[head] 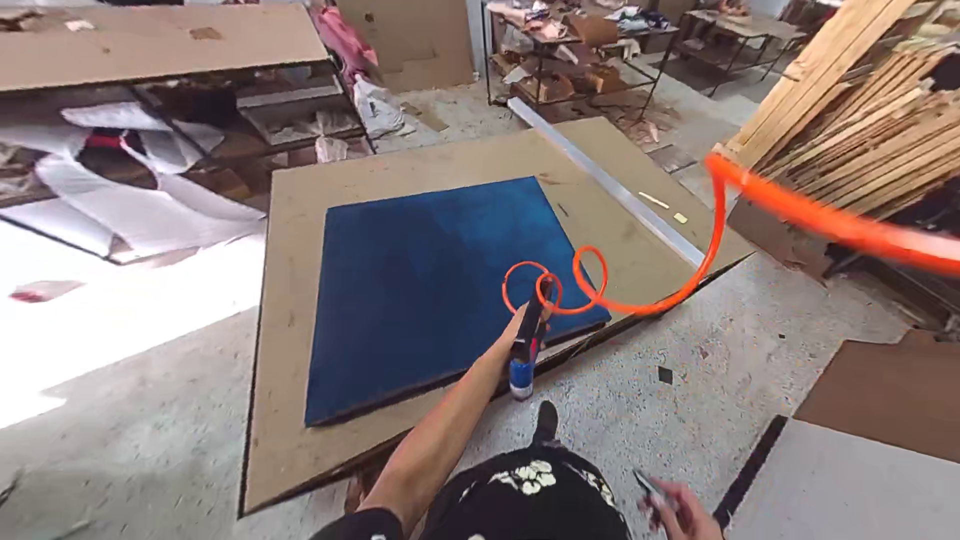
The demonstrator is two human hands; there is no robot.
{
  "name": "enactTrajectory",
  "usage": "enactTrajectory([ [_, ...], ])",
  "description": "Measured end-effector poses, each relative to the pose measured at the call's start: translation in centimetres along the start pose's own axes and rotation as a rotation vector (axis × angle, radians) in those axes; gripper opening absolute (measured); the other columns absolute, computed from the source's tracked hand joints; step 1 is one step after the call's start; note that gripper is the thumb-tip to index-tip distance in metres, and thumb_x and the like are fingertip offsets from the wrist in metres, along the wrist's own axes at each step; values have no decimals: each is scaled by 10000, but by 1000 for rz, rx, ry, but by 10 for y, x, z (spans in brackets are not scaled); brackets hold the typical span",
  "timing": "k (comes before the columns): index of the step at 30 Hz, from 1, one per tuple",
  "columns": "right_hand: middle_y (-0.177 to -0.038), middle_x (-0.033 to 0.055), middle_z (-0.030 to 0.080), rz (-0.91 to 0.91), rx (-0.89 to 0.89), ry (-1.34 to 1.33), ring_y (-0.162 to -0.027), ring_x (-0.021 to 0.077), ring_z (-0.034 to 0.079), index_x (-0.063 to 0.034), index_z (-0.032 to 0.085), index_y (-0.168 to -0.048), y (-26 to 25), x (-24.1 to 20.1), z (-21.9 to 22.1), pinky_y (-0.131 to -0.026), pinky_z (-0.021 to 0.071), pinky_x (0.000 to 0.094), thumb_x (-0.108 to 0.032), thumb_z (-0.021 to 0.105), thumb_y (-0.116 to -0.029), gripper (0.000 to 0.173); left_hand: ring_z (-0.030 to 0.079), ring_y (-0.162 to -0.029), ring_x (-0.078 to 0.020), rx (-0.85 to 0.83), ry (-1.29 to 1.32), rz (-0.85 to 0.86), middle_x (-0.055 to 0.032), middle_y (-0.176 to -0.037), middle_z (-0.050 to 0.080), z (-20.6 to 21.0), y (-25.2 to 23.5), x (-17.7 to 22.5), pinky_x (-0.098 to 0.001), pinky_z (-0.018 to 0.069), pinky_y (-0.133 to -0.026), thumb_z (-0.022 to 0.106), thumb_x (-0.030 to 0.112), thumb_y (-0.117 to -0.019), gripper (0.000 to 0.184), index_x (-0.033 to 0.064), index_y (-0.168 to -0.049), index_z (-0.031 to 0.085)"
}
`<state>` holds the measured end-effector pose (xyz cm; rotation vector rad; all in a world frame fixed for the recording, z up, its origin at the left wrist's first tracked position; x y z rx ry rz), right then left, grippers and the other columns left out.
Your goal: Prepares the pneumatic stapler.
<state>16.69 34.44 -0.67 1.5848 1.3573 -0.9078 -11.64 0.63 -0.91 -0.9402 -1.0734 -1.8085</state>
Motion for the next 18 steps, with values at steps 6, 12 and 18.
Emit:
enactTrajectory([
  [6, -1171, 104, 747, -588, -301, -89, -904, 183, 745, -29, 669, -1256, -53, -186, 59, -775, 658, 361, -96, 628, -1007, 261, 629, -703, -91, -318, -222, -59, -6, -984, 657, 51, 60, -16, -248, 531, -505, 566, 320, -1055, 296, 131, -1281, 588],
  [12, -1103, 115, 757, -819, -423, 440, -1024, 162, 734, -4, 731, -1090, -81, -235, 62, -877, 622, 315, -149, 684, -998, 177, 663, -927, -59, -325, -242, -124, -17, -1090, 699, 68, 128, -44, -292, 575, -830, 500, 143, -1048, 287, 123, -1313, 611],
  [18, -1190, 121, 715, -842, -653, 567, -992, 152, 714, -42, 733, -1006, -96, -245, 73, -808, 603, 281, -215, 708, -989, 176, 643, -865, -70, -225, -257, -187, -38, -1033, 692, 46, 135, -73, -298, 550, -798, 530, 204, -1060, 254, 87, -1269, 614],
])
Point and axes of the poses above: each hand's wrist, its own y-axis away from the middle knuckle, its own z-axis out of the palm, x = y × z, the point moved 3 cm from there along -y, towards the middle knuckle
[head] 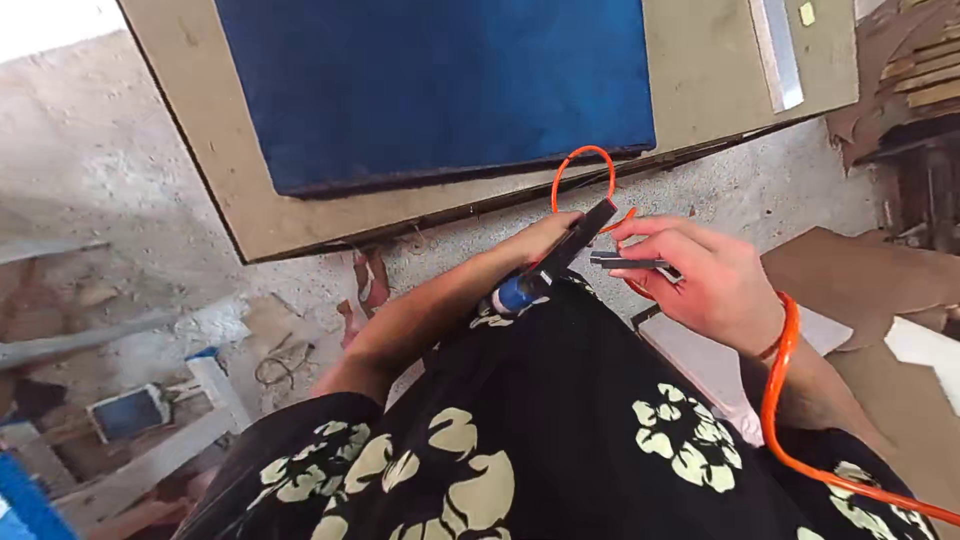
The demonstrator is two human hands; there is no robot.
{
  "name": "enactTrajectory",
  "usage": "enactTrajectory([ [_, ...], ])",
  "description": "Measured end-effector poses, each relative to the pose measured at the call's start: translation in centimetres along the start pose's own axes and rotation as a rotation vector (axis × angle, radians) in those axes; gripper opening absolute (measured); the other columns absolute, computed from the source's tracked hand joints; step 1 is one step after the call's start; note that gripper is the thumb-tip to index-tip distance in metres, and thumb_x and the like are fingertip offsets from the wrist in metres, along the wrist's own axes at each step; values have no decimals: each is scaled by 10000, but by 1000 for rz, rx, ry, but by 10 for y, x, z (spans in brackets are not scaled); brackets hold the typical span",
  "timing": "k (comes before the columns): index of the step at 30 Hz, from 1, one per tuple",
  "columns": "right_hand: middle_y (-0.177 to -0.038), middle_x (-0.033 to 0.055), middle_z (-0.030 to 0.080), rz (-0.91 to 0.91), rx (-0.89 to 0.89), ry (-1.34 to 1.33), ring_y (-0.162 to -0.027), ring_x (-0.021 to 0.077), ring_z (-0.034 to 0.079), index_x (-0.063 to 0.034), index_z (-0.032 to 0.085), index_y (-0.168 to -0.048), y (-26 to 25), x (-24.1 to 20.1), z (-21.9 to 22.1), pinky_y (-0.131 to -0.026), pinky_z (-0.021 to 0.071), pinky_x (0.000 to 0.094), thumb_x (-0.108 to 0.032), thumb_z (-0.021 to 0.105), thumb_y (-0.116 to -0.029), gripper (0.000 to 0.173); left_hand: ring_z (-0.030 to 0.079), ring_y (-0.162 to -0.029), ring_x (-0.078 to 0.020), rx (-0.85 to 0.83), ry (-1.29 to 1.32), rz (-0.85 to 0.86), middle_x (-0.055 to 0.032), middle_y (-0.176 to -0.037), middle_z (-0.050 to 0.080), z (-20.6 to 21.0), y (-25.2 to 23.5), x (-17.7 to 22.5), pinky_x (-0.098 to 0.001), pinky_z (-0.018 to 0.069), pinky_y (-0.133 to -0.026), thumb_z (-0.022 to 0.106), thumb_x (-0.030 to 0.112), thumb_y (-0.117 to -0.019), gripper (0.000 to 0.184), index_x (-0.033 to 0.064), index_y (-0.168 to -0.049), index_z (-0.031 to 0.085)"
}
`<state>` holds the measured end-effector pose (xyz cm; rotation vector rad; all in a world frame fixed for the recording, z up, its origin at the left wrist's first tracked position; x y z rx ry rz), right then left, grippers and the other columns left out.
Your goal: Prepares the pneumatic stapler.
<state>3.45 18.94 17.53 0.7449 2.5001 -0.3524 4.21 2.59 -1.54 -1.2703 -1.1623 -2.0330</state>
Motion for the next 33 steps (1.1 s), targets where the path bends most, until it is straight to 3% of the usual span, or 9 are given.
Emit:
enactTrajectory([
  [5, -1127, 79, 690, 134, 13, -346, -864, 123, 689, -36, 717, -1048, -12, 33, 20, -699, 621, 283, -173, 770, -937, 184, 626, -709, -69, 196, 338, -125, -37, -902, 668, -18, -3, -53, -248, 545, -619, 512, 219, -1072, 256, 26, -1194, 628],
  [7, -1136, 79, 694, 203, 16, -490, -821, 138, 694, -36, 709, -1080, -11, 43, 30, -668, 629, 296, -161, 754, -947, 188, 643, -750, -73, 180, 315, -55, -34, -934, 683, -19, 5, -50, -263, 563, -666, 506, 234, -1074, 266, 42, -1209, 632],
  [9, -1113, 83, 705, 236, 39, -579, -795, 150, 693, -30, 706, -1088, -11, 45, 36, -654, 626, 303, -149, 755, -940, 196, 662, -837, -155, 179, 39, -8, -95, -1023, 685, -17, 20, -19, -372, 574, -737, 484, 212, -1070, 290, 61, -1274, 623],
  [11, -1075, 84, 717, 250, 60, -618, -782, 156, 699, -27, 714, -1096, -13, 44, 33, -657, 632, 309, -130, 762, -931, 201, 693, -937, -224, 196, -180, 47, -129, -1065, 706, -15, 17, 4, -475, 572, -843, 552, 181, -1037, 261, 82, -1264, 633],
  [14, -1013, 71, 713, 246, 70, -609, -770, 152, 697, -27, 711, -1099, -15, 37, 22, -654, 634, 313, -115, 762, -926, 201, 698, -1005, -222, 169, -277, 111, -110, -1119, 718, -9, 8, 16, -484, 565, -913, 609, 178, -1009, 334, 117, -1337, 615],
  [18, -941, 60, 734, 272, 78, -567, -747, 148, 706, -25, 704, -1124, -11, 32, 14, -644, 633, 312, -101, 754, -932, 213, 696, -930, -188, 114, -246, 135, -96, -1063, 716, -3, 14, 25, -433, 577, -841, 580, 139, -1016, 293, 116, -1304, 628],
  [22, -957, 23, 747, 287, 81, -435, -795, 97, 722, -47, 709, -1134, -9, 31, 18, -708, 642, 282, -144, 767, -930, 233, 685, -1001, -221, 81, -205, 46, -137, -1124, 702, 0, 12, 27, -454, 552, -904, 507, 89, -1044, 298, 66, -1321, 613],
  [28, -850, 53, 724, 387, 36, -581, -649, 136, 671, -41, 700, -1127, -5, 38, 21, -552, 583, 279, -116, 745, -944, 203, 680, -862, -180, 12, -206, 194, -97, -974, 705, 8, -7, 8, -416, 571, -793, 551, 1, -980, 222, 68, -1153, 673],
  [33, -863, 27, 725, 381, -49, -571, -678, 118, 677, -58, 711, -1122, -3, 34, 7, -587, 602, 276, -132, 761, -930, 212, 697, -877, -237, 46, -295, 76, -119, -989, 714, 10, -9, 13, -477, 571, -785, 588, 109, -1008, 206, 97, -1202, 657],
])
Point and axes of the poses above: each hand's wrist, its own y-axis away from the middle knuckle, its own z-axis out of the palm, x = y × z, the point moved 3 cm from there along -y, towards the middle knuckle
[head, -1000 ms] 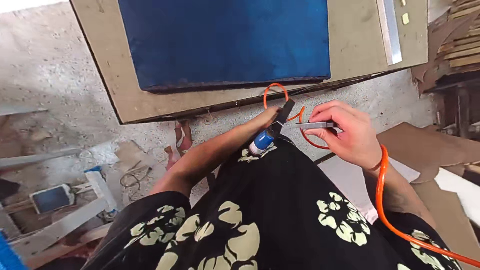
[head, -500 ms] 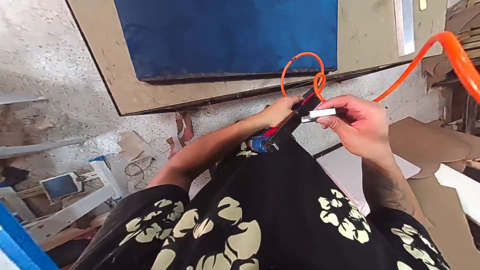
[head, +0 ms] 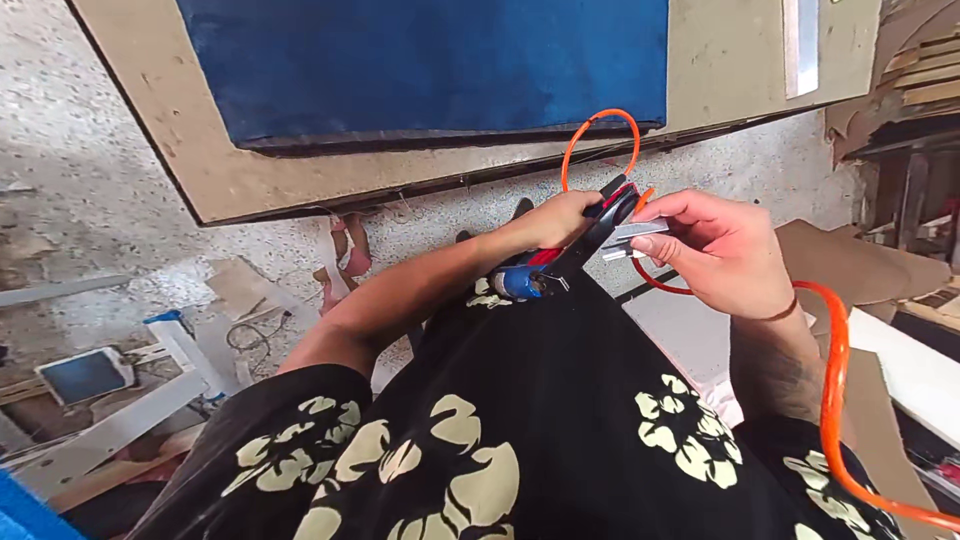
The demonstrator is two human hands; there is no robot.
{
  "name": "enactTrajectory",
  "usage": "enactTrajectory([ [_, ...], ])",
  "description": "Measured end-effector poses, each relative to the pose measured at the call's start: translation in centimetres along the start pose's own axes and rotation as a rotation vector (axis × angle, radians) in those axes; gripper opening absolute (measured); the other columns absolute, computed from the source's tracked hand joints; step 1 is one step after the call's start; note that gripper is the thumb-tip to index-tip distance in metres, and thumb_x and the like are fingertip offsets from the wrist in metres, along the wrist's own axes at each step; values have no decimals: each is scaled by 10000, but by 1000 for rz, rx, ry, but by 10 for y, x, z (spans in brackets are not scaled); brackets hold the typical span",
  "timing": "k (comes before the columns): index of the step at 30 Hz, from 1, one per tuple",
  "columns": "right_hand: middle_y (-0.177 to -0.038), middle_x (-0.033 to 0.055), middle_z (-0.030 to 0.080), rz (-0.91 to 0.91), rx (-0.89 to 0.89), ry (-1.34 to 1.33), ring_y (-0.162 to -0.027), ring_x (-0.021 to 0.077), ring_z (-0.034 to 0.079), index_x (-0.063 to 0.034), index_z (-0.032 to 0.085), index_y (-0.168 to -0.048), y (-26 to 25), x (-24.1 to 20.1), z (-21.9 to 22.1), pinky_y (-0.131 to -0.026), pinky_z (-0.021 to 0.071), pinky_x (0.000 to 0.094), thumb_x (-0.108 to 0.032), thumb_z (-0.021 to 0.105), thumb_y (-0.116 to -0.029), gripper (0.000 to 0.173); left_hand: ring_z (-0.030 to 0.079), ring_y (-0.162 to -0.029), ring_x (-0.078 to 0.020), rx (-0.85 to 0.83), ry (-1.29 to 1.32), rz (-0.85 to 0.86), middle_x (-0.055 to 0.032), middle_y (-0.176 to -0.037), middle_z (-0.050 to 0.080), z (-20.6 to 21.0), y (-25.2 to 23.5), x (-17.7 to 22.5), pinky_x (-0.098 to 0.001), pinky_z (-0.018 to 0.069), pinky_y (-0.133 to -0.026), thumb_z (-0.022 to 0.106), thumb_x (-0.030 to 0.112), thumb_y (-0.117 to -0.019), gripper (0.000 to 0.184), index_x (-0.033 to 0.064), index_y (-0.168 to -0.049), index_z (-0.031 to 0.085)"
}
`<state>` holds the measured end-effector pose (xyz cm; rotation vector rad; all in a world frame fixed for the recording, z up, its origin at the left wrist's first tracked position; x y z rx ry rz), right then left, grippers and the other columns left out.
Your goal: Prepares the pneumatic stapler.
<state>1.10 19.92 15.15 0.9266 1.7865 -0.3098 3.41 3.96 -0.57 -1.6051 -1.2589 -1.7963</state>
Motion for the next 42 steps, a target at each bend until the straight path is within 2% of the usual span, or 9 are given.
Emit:
enactTrajectory([
  [4, -829, -3, 733, -42, -50, 133, -663, 74, 679, -79, 742, -1110, 3, -2, -7, -575, 599, 247, -181, 781, -921, 219, 691, -872, -259, 78, -38, -84, -118, -946, 711, -1, -9, -10, -515, 554, -785, 618, 199, -990, 182, 79, -1112, 681],
  [6, -852, 5, 743, -161, -32, 404, -687, 58, 682, -85, 760, -1109, 5, -6, -3, -602, 595, 239, -229, 755, -950, 216, 695, -894, -254, 132, -47, -133, -102, -937, 714, -5, -15, -24, -528, 556, -812, 626, 258, -980, 205, 87, -1067, 699],
  [10, -885, 156, 708, -327, -13, 881, -765, 277, 698, -70, 723, -1212, 20, -17, 20, -647, 571, 396, -184, 620, -1041, 230, 690, -996, -305, 137, -86, -233, -127, -1050, 716, -10, -15, -30, -599, 545, -847, 589, 208, -988, 254, 136, -1215, 678],
  [14, -910, 194, 677, -399, -134, 1010, -784, 347, 679, -14, 654, -1275, 22, -25, 33, -636, 560, 443, -126, 533, -1071, 263, 689, -1040, -298, 119, -112, -232, -123, -1106, 718, -6, -15, -24, -589, 543, -880, 580, 183, -990, 306, 165, -1286, 656],
  [24, -860, 197, 632, -520, -331, 1267, -767, 353, 651, 107, 626, -1133, 16, -36, 70, -636, 532, 442, 19, 384, -1037, 275, 700, -946, -292, 122, -129, -214, -123, -1037, 721, 1, -15, -12, -561, 557, -805, 588, 166, -995, 273, 153, -1256, 667],
  [29, -965, 143, 691, -511, -394, 1094, -895, 294, 692, 40, 622, -1293, 14, -42, 62, -785, 590, 394, -66, 441, -1052, 319, 679, -1090, -306, 71, -76, -145, -142, -1170, 704, 3, -18, -5, -601, 534, -925, 559, 191, -992, 333, 162, -1311, 648],
  [34, -969, 84, 703, -546, -296, 984, -943, 225, 705, -52, 661, -1264, 8, -39, 41, -849, 598, 346, -136, 526, -1054, 263, 678, -1111, -292, 73, -4, -98, -144, -1196, 704, -2, -16, 3, -573, 529, -970, 561, 173, -1002, 347, 150, -1338, 645],
  [38, -989, 5, 742, -317, 6, 390, -854, 78, 704, -110, 763, -1096, 2, -18, -12, -785, 619, 255, -213, 700, -994, 158, 686, -866, -170, 87, 252, -39, -77, -997, 717, -5, -22, -26, -429, 577, -830, 572, 265, -1028, 277, 71, -1197, 674],
  [42, -926, 90, 730, 61, 122, -258, -737, 157, 674, -44, 742, -1143, 0, 34, -27, -679, 596, 322, -163, 635, -1025, 199, 665, -728, -177, 137, 318, -103, -76, -925, 696, -9, -19, -36, -404, 586, -675, 612, 339, -1017, 328, 66, -1194, 657],
])
Point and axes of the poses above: each hand's wrist, its own y-axis away from the middle knuckle, its own z-axis out of the palm, x = y × z, the point moved 3 cm from there along -y, towards the middle knuckle
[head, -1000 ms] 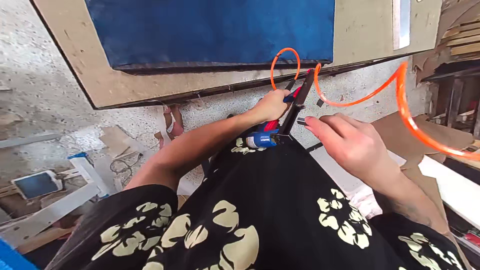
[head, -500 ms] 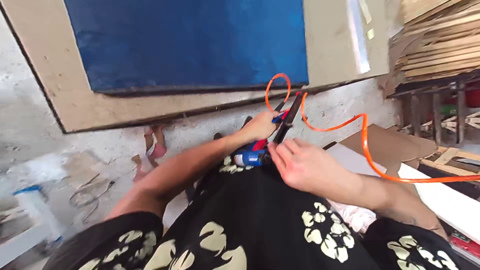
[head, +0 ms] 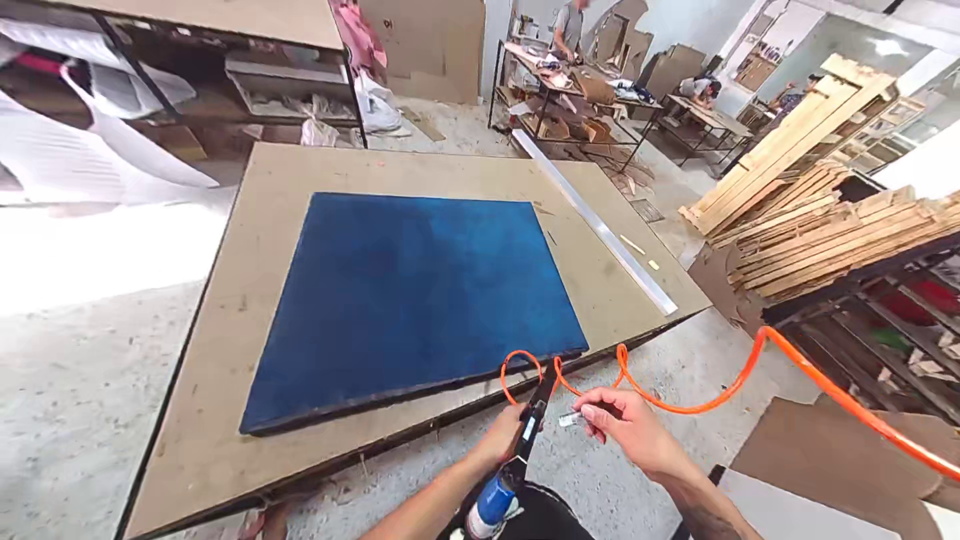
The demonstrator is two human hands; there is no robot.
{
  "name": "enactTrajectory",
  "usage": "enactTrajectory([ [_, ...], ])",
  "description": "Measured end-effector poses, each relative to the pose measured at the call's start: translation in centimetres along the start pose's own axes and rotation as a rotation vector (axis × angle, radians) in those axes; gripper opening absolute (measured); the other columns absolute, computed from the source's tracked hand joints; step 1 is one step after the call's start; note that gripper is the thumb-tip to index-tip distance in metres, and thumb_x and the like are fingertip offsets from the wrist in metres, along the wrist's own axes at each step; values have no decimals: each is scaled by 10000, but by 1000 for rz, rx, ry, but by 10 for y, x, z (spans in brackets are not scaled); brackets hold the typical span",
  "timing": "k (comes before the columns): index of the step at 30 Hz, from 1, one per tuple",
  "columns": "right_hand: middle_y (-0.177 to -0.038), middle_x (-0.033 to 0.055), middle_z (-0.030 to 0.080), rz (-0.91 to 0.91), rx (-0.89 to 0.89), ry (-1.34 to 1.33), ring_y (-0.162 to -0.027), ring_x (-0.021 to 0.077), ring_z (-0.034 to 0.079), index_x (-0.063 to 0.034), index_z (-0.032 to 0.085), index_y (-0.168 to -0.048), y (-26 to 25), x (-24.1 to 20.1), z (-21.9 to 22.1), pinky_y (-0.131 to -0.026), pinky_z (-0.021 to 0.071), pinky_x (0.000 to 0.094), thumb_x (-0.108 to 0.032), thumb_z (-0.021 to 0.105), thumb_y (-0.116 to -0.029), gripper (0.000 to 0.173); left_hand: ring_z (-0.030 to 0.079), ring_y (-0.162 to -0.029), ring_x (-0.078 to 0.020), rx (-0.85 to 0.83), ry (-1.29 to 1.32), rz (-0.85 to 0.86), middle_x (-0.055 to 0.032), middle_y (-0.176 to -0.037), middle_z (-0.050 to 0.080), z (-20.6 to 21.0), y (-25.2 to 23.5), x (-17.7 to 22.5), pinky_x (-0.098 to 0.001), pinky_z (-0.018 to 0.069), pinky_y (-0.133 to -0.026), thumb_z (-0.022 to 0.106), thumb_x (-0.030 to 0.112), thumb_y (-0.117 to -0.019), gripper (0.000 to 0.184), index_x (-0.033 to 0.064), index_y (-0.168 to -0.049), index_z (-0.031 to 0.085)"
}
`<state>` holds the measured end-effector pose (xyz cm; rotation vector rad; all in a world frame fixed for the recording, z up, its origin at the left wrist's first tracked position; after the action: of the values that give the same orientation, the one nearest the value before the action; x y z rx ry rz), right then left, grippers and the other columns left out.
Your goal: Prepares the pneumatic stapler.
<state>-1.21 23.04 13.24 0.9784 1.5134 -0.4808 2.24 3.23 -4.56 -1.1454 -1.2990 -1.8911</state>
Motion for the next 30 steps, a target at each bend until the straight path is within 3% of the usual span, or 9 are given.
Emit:
enactTrajectory([
  [3, -957, 134, 704, 61, 1, -345, -758, 175, 671, -4, 696, -1171, -1, 18, 15, -700, 597, 336, -115, 628, -1010, 206, 689, -810, -198, 24, -76, 4, -86, -991, 707, 2, 5, 15, -437, 597, -728, 598, 315, -1028, 312, 90, -1238, 650],
  [7, -1016, 150, 713, 106, -58, -433, -778, 187, 682, -5, 678, -1248, 7, 10, 32, -724, 607, 361, -155, 572, -1033, 282, 694, -1048, -205, -21, -176, 161, -96, -1136, 724, 11, 3, 25, -490, 564, -954, 633, 183, -922, 367, 104, -1279, 659],
  [9, -1002, 137, 705, 126, -153, -494, -780, 161, 663, -3, 659, -1305, 10, 9, 34, -734, 590, 335, -203, 513, -1078, 336, 690, -1085, -212, -60, -252, 232, -110, -1157, 722, 13, 2, 28, -491, 553, -991, 623, 167, -954, 348, 83, -1290, 655],
  [14, -901, 57, 672, 183, -142, -541, -748, 94, 618, -19, 681, -1161, 19, 10, 35, -697, 541, 261, -192, 542, -1068, 241, 700, -956, -170, -109, -225, 193, -72, -1040, 730, 24, 1, 19, -447, 578, -894, 554, 239, -1024, 270, 103, -1210, 693],
  [19, -926, 44, 679, 172, -7, -295, -740, 90, 624, -22, 679, -1146, 17, -7, 23, -681, 560, 264, -156, 581, -1045, 194, 694, -1006, -189, -96, -177, 190, -98, -1100, 722, 25, 1, 26, -457, 573, -919, 557, 179, -1026, 270, 84, -1247, 680],
  [21, -921, 56, 697, 86, 31, -143, -736, 104, 641, 5, 681, -1141, 18, -11, 23, -659, 566, 272, -107, 585, -1032, 183, 686, -1043, -203, -98, -181, 186, -110, -1151, 709, 28, 8, 25, -464, 570, -935, 562, 162, -1023, 289, 82, -1282, 662],
  [23, -993, 61, 741, -51, 79, 52, -807, 125, 694, -6, 713, -1125, 20, -9, 26, -725, 610, 312, -104, 630, -1015, 170, 691, -1019, -199, -116, -242, 188, -109, -1129, 713, 28, 13, 22, -460, 573, -929, 584, 166, -1008, 280, 84, -1264, 661],
  [26, -1089, 89, 726, -308, 81, 277, -908, 156, 709, -13, 729, -1084, 20, -18, 30, -753, 630, 333, -103, 689, -980, 143, 675, -862, -186, -145, -182, 159, -113, -1022, 700, 27, 14, 32, -429, 577, -785, 585, 94, -995, 235, 74, -1219, 656],
  [30, -1065, 122, 742, -640, 57, 495, -988, 191, 700, -12, 756, -1015, 22, -20, 50, -859, 593, 358, -91, 719, -964, 101, 667, -811, -125, -219, -130, 232, -78, -962, 700, 29, 18, 39, -350, 576, -754, 552, 105, -1029, 204, 62, -1197, 660],
])
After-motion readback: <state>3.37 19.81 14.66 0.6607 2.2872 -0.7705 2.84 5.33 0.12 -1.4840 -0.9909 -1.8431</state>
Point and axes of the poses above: each hand's wrist, its own y-axis away from the middle knuckle, its own z-axis out of the palm, x = y × z, the point moved 3 cm from there along -y, towards the middle knuckle
